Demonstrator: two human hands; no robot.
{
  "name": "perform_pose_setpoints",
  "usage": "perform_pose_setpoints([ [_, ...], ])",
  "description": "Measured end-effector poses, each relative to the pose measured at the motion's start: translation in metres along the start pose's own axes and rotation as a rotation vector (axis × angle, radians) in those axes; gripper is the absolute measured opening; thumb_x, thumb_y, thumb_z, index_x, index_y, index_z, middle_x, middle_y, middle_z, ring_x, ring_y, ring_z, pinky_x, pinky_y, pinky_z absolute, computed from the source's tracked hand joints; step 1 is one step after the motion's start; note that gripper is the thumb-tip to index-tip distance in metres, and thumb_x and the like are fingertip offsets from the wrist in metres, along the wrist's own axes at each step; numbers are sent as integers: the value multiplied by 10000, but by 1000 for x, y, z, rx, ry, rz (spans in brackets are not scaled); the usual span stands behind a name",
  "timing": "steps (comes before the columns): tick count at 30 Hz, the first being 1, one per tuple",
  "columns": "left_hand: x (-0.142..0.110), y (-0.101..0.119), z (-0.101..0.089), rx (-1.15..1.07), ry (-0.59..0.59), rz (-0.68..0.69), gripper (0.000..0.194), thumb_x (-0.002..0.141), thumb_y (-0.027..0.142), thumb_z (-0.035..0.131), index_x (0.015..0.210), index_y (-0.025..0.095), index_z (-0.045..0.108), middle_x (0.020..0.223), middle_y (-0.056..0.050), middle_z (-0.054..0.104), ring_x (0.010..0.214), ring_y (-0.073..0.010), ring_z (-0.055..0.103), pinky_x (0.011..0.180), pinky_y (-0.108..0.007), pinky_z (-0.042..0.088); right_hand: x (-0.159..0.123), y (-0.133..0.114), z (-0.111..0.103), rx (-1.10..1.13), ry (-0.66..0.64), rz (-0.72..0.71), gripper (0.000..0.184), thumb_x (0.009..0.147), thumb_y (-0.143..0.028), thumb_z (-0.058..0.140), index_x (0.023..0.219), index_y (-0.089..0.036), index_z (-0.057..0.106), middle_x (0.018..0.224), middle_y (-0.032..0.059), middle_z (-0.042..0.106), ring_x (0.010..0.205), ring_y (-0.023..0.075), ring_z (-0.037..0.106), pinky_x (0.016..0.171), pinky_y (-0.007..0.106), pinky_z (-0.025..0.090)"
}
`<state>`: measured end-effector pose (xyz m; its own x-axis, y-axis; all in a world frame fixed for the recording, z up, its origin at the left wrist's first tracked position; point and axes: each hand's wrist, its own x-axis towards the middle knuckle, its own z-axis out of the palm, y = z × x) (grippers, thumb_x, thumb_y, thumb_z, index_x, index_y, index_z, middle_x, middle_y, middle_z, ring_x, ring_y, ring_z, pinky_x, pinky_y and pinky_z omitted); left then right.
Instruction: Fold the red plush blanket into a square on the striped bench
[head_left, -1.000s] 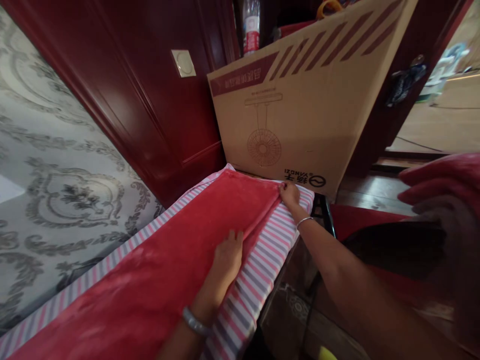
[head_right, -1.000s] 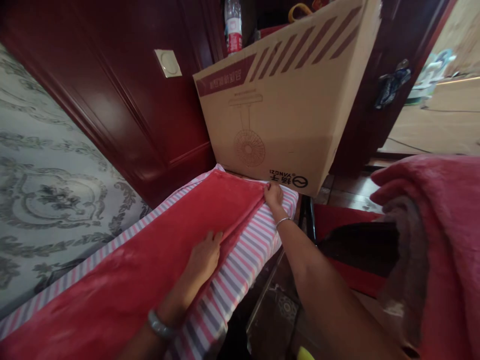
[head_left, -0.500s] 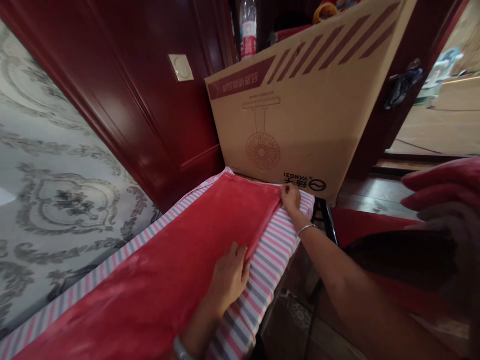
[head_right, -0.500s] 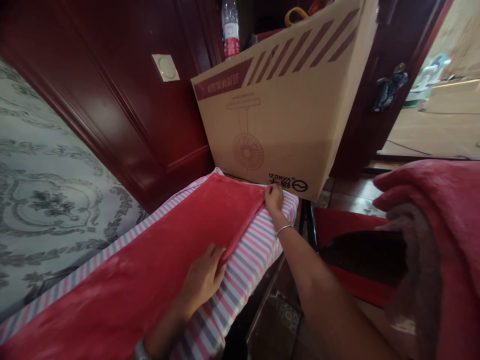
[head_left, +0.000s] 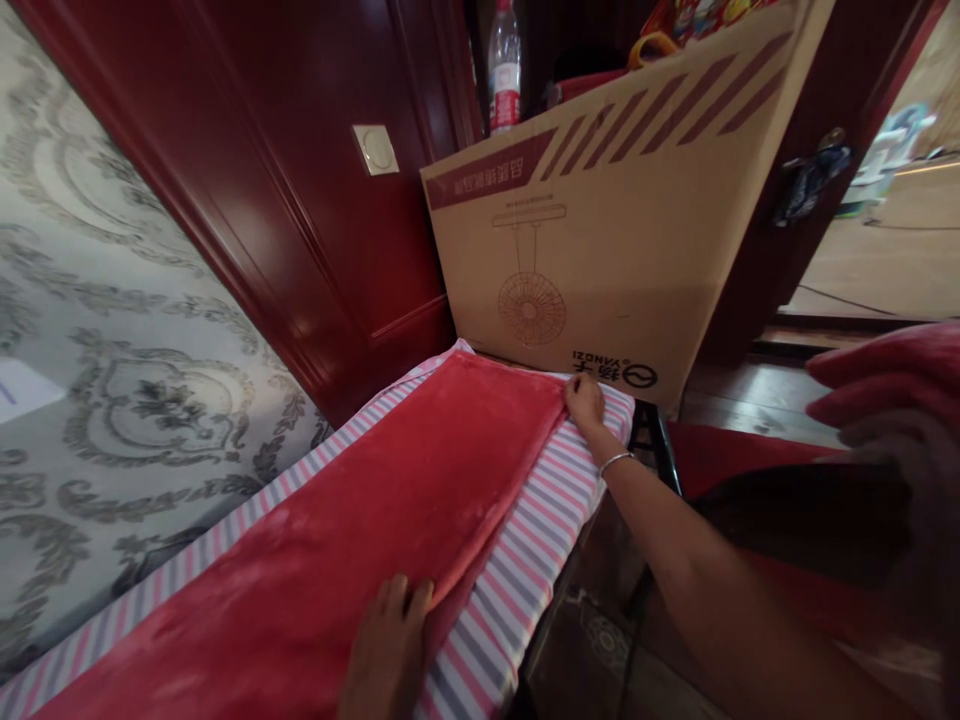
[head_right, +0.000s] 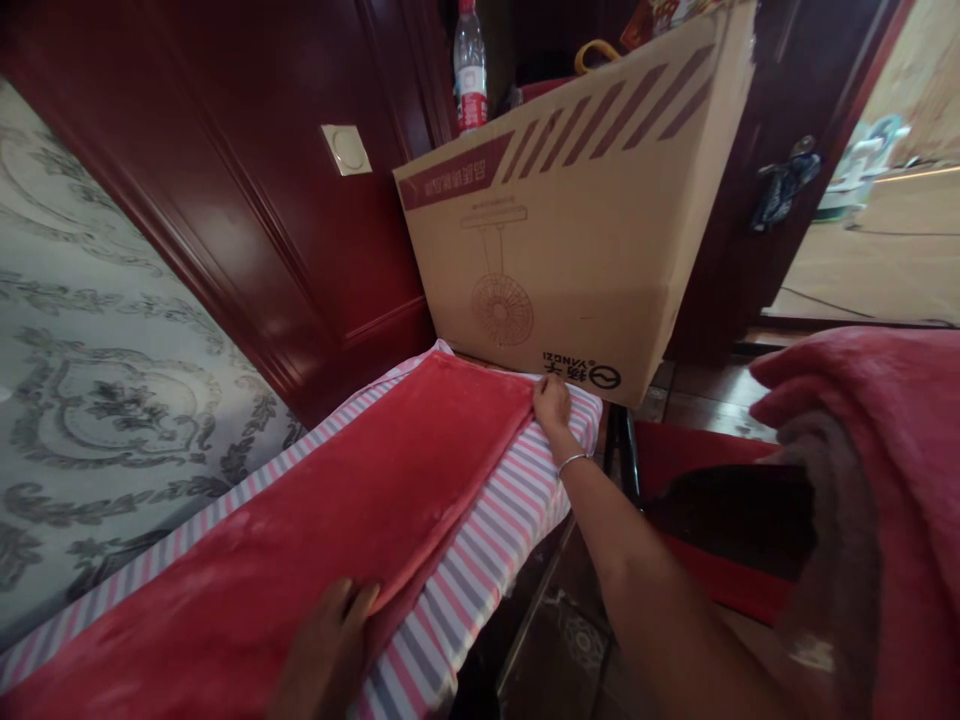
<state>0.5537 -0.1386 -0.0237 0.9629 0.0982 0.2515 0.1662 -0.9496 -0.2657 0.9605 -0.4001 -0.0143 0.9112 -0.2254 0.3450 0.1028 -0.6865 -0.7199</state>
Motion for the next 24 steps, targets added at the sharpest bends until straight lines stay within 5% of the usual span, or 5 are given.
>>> perform_pose_setpoints([
  [4,-7,-13,-9,-13,84,25,460,909,89,388,1170,301,703,1016,-82,693,914,-220,672,815,-348,561,-1,0,0,-38,-11,-17,353,906,-195,354,1034,-114,673,1039,174,690,956,274,586,867,345,433],
  [9,-13,-3,-2,-7,22,20,541,832,-18,400,1183,265,699,1200,-76,701,1141,-234,642,984,-392,524,-3,0,-3,-76,-31,-32,374,900,-155,343,1080,-97,666,1053,180,686,967,274,590,872,347,439],
  [18,-26,-6,-10,11,182,124,404,920,65,440,1223,206,667,1076,-103,704,982,-219,664,884,-362,559,-12,-7,1,-141,-82,-117,295,911,-232,483,1089,-103,679,1109,203,644,1099,320,531,959,390,397],
  [24,-29,-4,7,-5,203,140,412,838,-15,455,1070,215,706,1007,-65,703,967,-205,653,922,-362,534,-5,0,-2,-66,-7,-55,358,945,-213,390,1189,-114,632,1150,176,615,989,268,556,863,358,441],
])
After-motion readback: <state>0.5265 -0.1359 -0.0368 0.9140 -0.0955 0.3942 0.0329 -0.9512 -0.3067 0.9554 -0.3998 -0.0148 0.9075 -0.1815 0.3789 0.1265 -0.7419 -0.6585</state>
